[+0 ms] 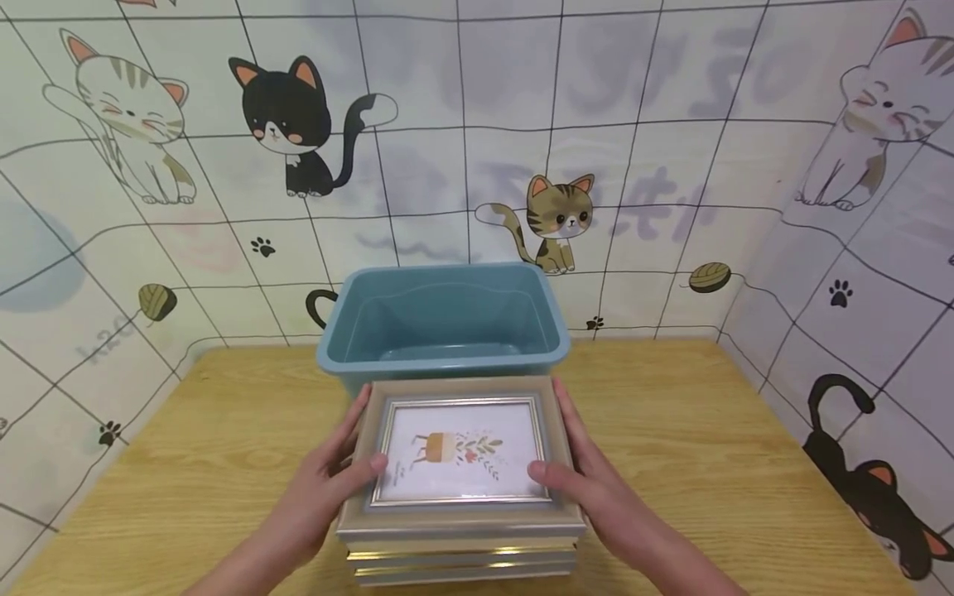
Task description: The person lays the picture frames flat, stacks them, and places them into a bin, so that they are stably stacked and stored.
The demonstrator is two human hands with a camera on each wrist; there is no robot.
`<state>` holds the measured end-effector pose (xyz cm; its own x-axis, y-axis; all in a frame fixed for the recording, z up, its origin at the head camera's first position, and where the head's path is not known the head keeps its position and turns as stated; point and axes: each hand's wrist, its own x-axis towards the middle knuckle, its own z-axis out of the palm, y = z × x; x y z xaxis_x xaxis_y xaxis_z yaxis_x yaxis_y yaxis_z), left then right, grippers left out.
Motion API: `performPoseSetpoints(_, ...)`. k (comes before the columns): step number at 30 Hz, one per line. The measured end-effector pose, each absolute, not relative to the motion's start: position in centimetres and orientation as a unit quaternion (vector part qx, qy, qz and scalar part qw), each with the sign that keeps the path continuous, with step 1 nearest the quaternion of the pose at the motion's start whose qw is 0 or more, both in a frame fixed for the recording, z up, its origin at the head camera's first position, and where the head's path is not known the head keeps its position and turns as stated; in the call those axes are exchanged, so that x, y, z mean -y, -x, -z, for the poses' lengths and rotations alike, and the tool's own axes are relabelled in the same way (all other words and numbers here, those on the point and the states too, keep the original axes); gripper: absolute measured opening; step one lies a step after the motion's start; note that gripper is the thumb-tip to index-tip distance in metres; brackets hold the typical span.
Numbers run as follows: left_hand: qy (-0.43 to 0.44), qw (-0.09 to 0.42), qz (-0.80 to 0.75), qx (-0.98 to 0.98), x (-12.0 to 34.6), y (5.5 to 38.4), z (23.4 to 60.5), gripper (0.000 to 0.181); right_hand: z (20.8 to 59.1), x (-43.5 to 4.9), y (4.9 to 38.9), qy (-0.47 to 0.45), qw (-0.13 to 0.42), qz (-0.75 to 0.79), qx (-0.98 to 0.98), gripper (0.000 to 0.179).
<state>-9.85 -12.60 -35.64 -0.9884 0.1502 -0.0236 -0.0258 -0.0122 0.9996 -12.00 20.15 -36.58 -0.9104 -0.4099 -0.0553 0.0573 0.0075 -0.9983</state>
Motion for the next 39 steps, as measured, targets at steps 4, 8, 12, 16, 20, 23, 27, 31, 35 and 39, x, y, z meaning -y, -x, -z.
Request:
performPoseSetpoints(4,-0.031,0.081,-0.727,-0.681,13.0,9.9,34.7,0.083,36.2,-20.1,12.1,0.153,0.162,0.694,-0.684,0.091)
performPoseSetpoints(8,-0.023,0.087,-0.732,-0.676,13.1,9.8,34.0,0.084,35.6,-20.0,12.3,0.164,0.152,0.688,-0.690,0.087)
performPoseSetpoints(12,-0.023,0.095,-0.740,-0.665,13.0,9.7,33.5,0.088,34.8,-20.1,12.5,0.155,0.163,0.683,-0.695,0.085)
performPoseSetpoints(16,-0.030,0.105,-0.753,-0.649,13.0,9.5,32.9,0.091,34.2,-20.1,12.5,0.145,0.166,0.676,-0.703,0.083)
performPoseSetpoints(20,-0.038,0.096,-0.759,-0.643,13.1,9.3,32.1,0.092,33.7,-19.9,12.5,0.146,0.163,0.667,-0.712,0.085)
performPoseSetpoints(23,-0.041,0.089,-0.757,-0.646,13.2,9.2,31.6,0.092,33.2,-19.6,12.6,0.146,0.159,0.666,-0.714,0.086)
performPoseSetpoints(27,-0.035,0.092,-0.756,-0.647,13.3,9.3,31.4,0.092,32.7,-19.4,12.7,0.141,0.153,0.663,-0.719,0.085)
performPoseSetpoints(31,-0.035,0.091,-0.759,-0.644,13.3,9.3,31.2,0.091,31.9,-19.3,12.6,0.138,0.150,0.657,-0.726,0.083)
performPoseSetpoints(35,-0.041,0.084,-0.757,-0.646,13.4,9.3,30.4,0.088,30.7,-19.3,12.6,0.140,0.149,0.659,-0.724,0.081)
performPoseSetpoints(39,-0.048,0.082,-0.752,-0.652,13.5,9.6,29.2,0.085,29.2,-19.2,12.9,0.143,0.148,0.661,-0.721,0.079)
